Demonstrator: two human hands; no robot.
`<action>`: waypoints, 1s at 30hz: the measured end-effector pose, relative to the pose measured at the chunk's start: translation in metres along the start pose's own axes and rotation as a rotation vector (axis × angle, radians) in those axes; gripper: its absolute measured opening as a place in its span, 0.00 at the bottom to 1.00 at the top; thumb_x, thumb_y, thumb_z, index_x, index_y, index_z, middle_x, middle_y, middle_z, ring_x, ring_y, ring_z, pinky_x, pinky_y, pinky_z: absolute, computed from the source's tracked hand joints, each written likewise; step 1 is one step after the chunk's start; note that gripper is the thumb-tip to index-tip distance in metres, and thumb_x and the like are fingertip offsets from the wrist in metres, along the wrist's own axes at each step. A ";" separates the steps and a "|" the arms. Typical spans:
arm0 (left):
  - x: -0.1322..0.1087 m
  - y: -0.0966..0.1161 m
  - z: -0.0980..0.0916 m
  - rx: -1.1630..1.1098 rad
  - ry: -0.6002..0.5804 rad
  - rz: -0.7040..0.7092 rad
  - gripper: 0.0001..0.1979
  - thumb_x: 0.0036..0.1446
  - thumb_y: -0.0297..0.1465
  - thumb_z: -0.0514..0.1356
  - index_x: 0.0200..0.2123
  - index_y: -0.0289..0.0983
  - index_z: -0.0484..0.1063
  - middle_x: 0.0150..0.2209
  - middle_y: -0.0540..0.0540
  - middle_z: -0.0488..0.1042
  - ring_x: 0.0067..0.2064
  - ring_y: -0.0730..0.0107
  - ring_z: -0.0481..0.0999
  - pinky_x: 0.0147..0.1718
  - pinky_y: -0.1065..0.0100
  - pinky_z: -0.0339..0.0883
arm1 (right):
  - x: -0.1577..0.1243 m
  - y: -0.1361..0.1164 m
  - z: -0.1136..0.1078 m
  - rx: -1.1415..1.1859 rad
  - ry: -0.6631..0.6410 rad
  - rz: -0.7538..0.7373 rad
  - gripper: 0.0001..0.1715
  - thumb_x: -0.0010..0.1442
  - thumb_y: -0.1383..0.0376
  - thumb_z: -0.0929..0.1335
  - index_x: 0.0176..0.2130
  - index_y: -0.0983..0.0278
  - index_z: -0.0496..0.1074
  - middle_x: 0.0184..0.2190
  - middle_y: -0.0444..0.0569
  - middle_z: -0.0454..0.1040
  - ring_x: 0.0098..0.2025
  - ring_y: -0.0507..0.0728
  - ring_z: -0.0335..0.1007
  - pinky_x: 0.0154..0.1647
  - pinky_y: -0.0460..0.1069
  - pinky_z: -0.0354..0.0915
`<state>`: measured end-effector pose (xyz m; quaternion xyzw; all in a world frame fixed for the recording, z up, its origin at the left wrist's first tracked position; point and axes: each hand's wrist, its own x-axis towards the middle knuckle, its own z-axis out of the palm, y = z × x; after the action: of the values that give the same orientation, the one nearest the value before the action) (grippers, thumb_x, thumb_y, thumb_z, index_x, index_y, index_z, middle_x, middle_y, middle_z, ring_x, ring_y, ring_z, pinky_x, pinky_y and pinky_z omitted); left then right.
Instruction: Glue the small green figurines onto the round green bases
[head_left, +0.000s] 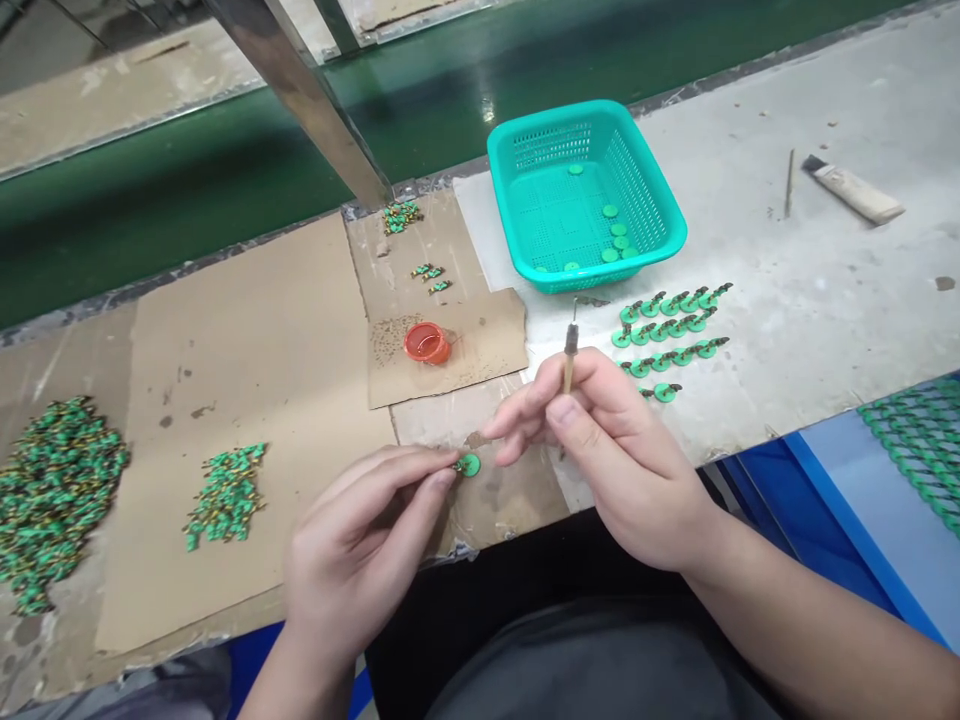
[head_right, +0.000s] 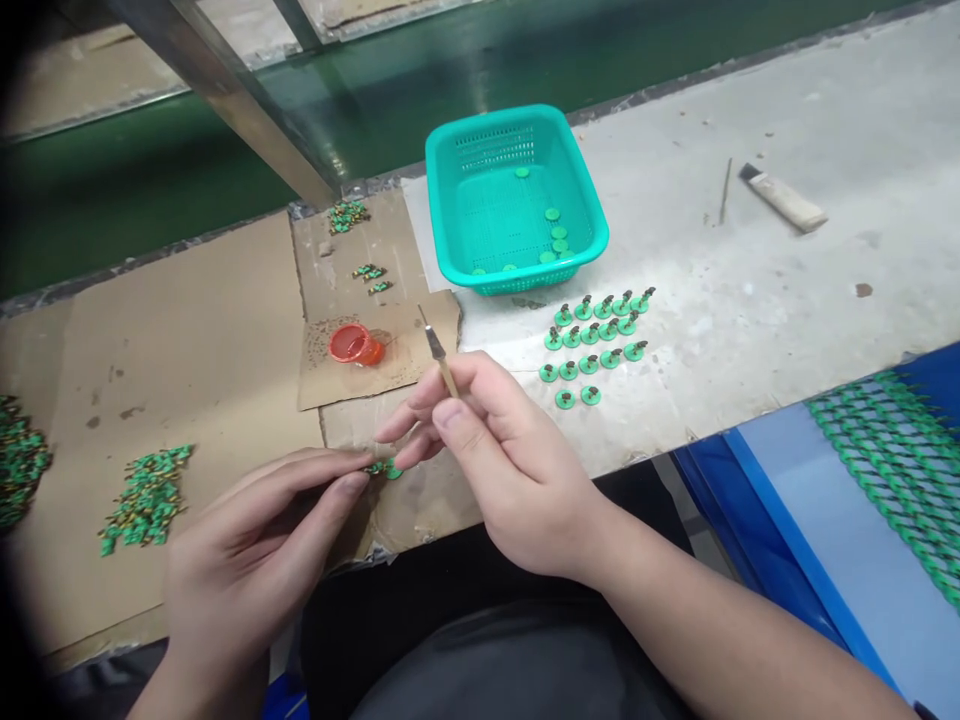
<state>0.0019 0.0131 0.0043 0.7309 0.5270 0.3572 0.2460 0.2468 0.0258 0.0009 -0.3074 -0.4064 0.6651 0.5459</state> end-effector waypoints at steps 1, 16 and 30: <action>0.000 -0.001 0.000 0.006 -0.003 0.004 0.06 0.73 0.31 0.72 0.47 0.49 0.90 0.44 0.48 0.91 0.43 0.62 0.91 0.46 0.63 0.87 | 0.000 0.001 -0.001 0.008 0.009 0.002 0.08 0.87 0.55 0.69 0.52 0.55 0.74 0.50 0.47 0.87 0.47 0.55 0.88 0.57 0.54 0.84; -0.002 -0.007 0.001 0.047 -0.011 0.037 0.05 0.73 0.33 0.72 0.47 0.48 0.90 0.43 0.47 0.91 0.41 0.60 0.91 0.46 0.60 0.87 | -0.004 -0.003 -0.003 -0.245 0.062 -0.052 0.07 0.87 0.58 0.68 0.53 0.54 0.75 0.49 0.47 0.86 0.50 0.57 0.87 0.58 0.54 0.83; -0.003 -0.006 0.003 0.075 0.011 0.063 0.04 0.72 0.32 0.73 0.46 0.48 0.90 0.44 0.50 0.92 0.43 0.65 0.90 0.49 0.65 0.84 | -0.027 -0.028 -0.017 -0.913 -0.040 -0.326 0.09 0.81 0.71 0.70 0.48 0.59 0.79 0.42 0.49 0.83 0.46 0.58 0.82 0.50 0.53 0.79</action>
<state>-0.0002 0.0122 -0.0028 0.7539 0.5180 0.3487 0.2043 0.2799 0.0051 0.0164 -0.4352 -0.7098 0.3305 0.4444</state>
